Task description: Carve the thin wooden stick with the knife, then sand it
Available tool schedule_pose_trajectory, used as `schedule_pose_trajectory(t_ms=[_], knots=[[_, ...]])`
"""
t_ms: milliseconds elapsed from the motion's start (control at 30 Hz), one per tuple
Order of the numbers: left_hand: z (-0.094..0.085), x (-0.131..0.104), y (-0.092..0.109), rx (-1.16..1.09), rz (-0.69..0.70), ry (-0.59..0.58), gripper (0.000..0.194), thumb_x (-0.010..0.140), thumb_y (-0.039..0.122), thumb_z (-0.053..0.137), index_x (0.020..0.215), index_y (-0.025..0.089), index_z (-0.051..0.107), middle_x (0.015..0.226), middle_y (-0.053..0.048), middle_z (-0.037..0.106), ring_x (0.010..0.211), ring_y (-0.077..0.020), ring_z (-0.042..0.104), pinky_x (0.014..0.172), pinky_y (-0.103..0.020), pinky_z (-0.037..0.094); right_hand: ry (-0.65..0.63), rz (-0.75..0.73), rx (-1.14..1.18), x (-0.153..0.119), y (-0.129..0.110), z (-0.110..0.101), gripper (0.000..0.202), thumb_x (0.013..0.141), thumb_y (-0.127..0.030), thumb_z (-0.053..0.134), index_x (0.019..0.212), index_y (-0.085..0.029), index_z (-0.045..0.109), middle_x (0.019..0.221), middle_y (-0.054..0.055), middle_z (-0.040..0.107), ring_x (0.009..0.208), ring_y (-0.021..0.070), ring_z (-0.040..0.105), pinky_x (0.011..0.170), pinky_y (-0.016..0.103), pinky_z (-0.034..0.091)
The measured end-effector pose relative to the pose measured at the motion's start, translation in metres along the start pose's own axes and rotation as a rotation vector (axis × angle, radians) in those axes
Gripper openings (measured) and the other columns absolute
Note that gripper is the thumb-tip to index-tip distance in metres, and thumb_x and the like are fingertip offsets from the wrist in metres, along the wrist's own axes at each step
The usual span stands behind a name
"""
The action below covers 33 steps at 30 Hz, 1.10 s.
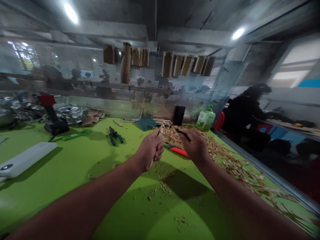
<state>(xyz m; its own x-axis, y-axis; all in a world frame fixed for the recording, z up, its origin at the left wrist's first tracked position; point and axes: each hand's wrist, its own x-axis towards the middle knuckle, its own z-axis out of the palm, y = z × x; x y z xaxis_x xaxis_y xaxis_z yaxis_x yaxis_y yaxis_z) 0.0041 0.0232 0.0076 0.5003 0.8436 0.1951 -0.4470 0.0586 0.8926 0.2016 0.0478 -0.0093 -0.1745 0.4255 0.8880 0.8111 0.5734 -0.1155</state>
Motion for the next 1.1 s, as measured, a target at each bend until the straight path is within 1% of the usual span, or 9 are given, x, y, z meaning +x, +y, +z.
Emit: schedule_pose_trajectory(t_ms=[100, 200, 367, 567, 667, 767, 933, 1000, 1100], knots=[[-0.001, 0.003, -0.007, 0.076, -0.129, 0.057, 0.008, 0.086, 0.025, 0.051, 0.085, 0.022, 0.043, 0.050, 0.011, 0.030, 0.033, -0.0038, 0.020, 0.031, -0.014, 0.012, 0.007, -0.052, 0.111, -0.001, -0.013, 0.001, 0.018, 0.091, -0.022, 0.053, 0.101, -0.022, 0.067, 0.087, 0.006, 0.067, 0.084, 0.0205, 0.061, 0.077, 0.036, 0.051], [0.005, 0.001, -0.013, 0.133, -0.190, -0.001, 0.009, 0.085, 0.026, 0.053, 0.091, 0.022, 0.047, 0.049, 0.011, 0.034, 0.032, -0.0040, 0.022, 0.031, -0.015, 0.014, -0.091, -0.092, 0.150, -0.006, -0.019, 0.005, 0.022, 0.091, -0.021, 0.050, 0.106, -0.023, 0.067, 0.092, 0.007, 0.067, 0.088, 0.0211, 0.061, 0.079, 0.037, 0.051], [0.009, -0.003, -0.010, 0.115, -0.175, 0.006, 0.010, 0.084, 0.026, 0.053, 0.092, 0.021, 0.049, 0.052, 0.011, 0.035, 0.032, -0.0030, 0.022, 0.032, -0.015, 0.014, -0.154, -0.097, 0.084, -0.012, -0.006, 0.014, 0.024, 0.090, -0.018, 0.049, 0.106, -0.021, 0.067, 0.088, 0.008, 0.065, 0.083, 0.0213, 0.060, 0.075, 0.036, 0.051], [0.002, -0.003, 0.009, -0.005, 0.020, -0.018, 0.016, 0.084, 0.024, 0.053, 0.100, 0.023, 0.048, 0.054, 0.011, 0.033, 0.035, -0.0037, 0.021, 0.032, -0.015, 0.017, -0.118, -0.002, -0.010, -0.008, 0.010, 0.011, 0.019, 0.089, -0.021, 0.051, 0.086, -0.018, 0.069, 0.072, 0.006, 0.062, 0.069, 0.0193, 0.057, 0.063, 0.031, 0.048], [-0.001, 0.001, -0.001, 0.036, -0.126, -0.003, 0.010, 0.083, 0.022, 0.054, 0.090, 0.021, 0.047, 0.055, 0.010, 0.037, 0.034, -0.0031, 0.022, 0.032, -0.015, 0.016, 0.031, 0.033, 0.028, -0.004, -0.003, 0.005, 0.017, 0.091, -0.021, 0.051, 0.093, -0.019, 0.067, 0.079, 0.006, 0.063, 0.076, 0.0198, 0.058, 0.070, 0.033, 0.049], [0.001, 0.004, -0.017, 0.071, -0.223, 0.005, 0.009, 0.083, 0.022, 0.054, 0.087, 0.022, 0.046, 0.048, 0.011, 0.030, 0.032, -0.0043, 0.021, 0.031, -0.015, 0.013, -0.028, -0.041, 0.135, -0.006, -0.018, 0.006, 0.017, 0.091, -0.021, 0.052, 0.101, -0.021, 0.066, 0.086, 0.006, 0.065, 0.082, 0.0194, 0.059, 0.074, 0.033, 0.049], [0.005, 0.000, -0.011, 0.063, -0.128, -0.026, 0.007, 0.083, 0.023, 0.052, 0.089, 0.021, 0.047, 0.054, 0.010, 0.035, 0.033, -0.0031, 0.022, 0.031, -0.014, 0.015, -0.171, -0.026, 0.047, -0.014, -0.008, 0.014, 0.018, 0.090, -0.020, 0.050, 0.091, -0.019, 0.068, 0.079, 0.007, 0.062, 0.075, 0.0200, 0.057, 0.068, 0.032, 0.047], [0.002, -0.002, -0.001, 0.016, -0.042, -0.078, 0.010, 0.084, 0.024, 0.053, 0.092, 0.022, 0.047, 0.056, 0.010, 0.036, 0.035, -0.0029, 0.022, 0.031, -0.014, 0.016, -0.167, 0.003, 0.024, -0.013, 0.000, 0.015, 0.019, 0.089, -0.022, 0.050, 0.084, -0.020, 0.068, 0.071, 0.005, 0.060, 0.069, 0.0192, 0.055, 0.064, 0.031, 0.046], [-0.003, -0.001, 0.006, -0.017, -0.027, -0.073, 0.011, 0.082, 0.022, 0.054, 0.089, 0.022, 0.046, 0.057, 0.010, 0.035, 0.035, -0.0027, 0.022, 0.031, -0.013, 0.016, -0.090, 0.032, 0.019, -0.008, -0.001, 0.011, 0.019, 0.091, -0.023, 0.049, 0.085, -0.019, 0.067, 0.072, 0.005, 0.060, 0.070, 0.0190, 0.055, 0.066, 0.032, 0.047]])
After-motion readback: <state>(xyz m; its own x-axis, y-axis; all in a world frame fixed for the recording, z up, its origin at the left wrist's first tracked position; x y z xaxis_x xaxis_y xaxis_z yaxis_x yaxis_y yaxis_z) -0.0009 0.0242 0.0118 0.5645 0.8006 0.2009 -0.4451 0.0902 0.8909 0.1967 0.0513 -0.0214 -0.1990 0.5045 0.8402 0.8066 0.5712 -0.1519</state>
